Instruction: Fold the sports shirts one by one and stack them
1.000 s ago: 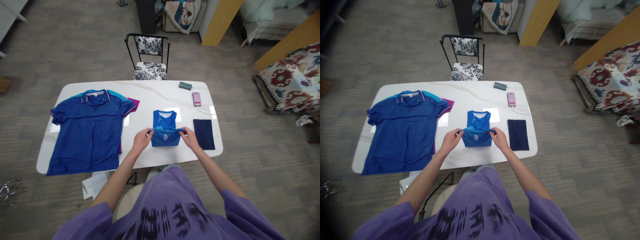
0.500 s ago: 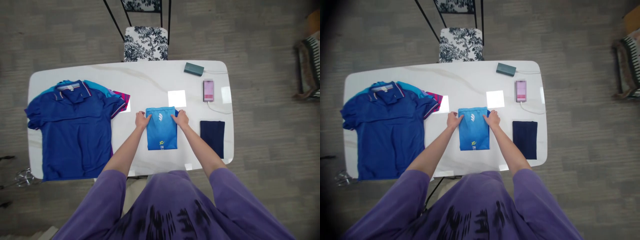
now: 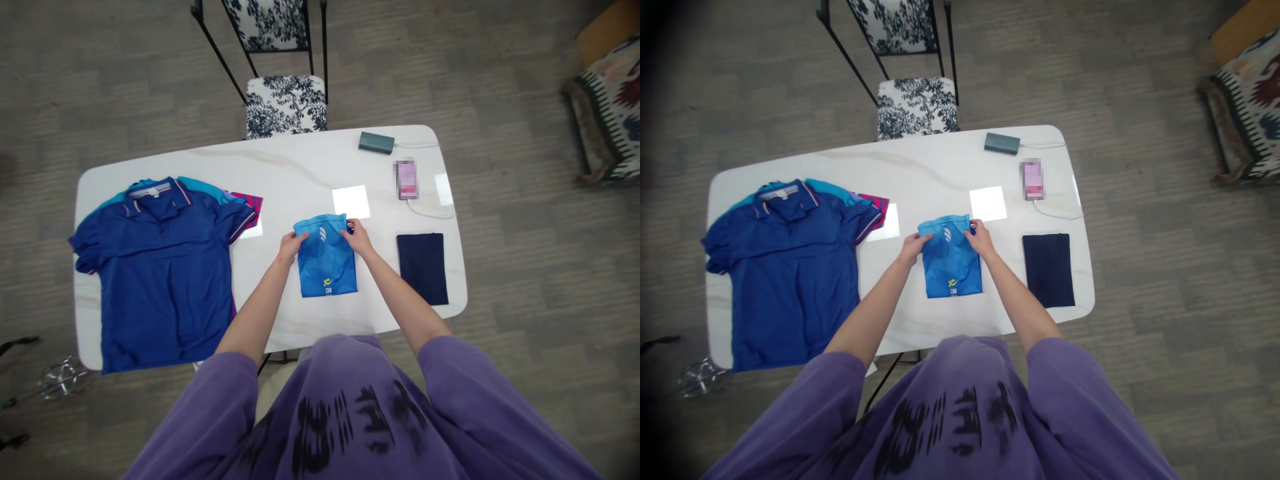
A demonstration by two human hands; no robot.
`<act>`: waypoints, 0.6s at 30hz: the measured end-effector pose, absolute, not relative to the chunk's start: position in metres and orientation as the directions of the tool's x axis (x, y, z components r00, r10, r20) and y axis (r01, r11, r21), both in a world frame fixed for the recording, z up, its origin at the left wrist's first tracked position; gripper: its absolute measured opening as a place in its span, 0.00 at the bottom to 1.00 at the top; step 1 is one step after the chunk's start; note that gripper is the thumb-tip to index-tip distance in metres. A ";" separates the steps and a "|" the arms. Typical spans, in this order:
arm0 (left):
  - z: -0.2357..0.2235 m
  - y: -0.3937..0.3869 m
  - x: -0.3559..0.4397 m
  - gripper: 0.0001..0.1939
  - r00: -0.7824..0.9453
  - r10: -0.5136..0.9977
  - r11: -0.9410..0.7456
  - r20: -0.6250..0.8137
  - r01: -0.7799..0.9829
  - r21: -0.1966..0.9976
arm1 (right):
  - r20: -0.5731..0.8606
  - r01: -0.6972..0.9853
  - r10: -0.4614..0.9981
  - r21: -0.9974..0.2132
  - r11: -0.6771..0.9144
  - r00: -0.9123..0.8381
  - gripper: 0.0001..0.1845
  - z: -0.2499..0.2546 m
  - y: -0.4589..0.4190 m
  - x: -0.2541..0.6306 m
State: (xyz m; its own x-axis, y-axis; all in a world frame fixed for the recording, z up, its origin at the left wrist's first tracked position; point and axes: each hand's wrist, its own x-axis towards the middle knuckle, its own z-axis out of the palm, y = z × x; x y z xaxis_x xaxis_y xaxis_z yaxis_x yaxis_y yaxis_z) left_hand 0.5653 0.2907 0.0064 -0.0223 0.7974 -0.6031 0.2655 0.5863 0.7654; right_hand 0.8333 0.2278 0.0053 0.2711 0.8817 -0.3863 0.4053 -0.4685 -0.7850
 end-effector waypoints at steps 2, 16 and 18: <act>0.032 0.266 0.555 0.23 0.019 0.808 0.572 -0.589 0.212 0.792 | -0.341 0.385 0.907 -0.824 -0.415 0.248 0.23 0.027 0.203 0.831; 0.233 0.018 0.541 0.27 0.448 0.831 0.218 -0.331 0.284 0.934 | -0.198 0.207 0.904 -0.934 -0.291 0.378 0.22 0.216 -0.110 0.853; 0.255 -0.006 0.564 0.27 0.500 0.790 0.213 -0.354 0.317 0.924 | -0.182 0.228 0.889 -0.927 -0.297 0.421 0.22 0.241 -0.148 0.877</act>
State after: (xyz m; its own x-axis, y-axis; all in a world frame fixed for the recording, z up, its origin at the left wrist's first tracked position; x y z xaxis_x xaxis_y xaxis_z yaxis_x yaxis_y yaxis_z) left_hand 0.5644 -0.0061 0.2546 0.5005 0.7900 -0.3543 0.3171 0.2135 0.9240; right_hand 0.8769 -0.1476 0.2412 0.4207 0.8888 -0.1816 0.2282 -0.2974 -0.9271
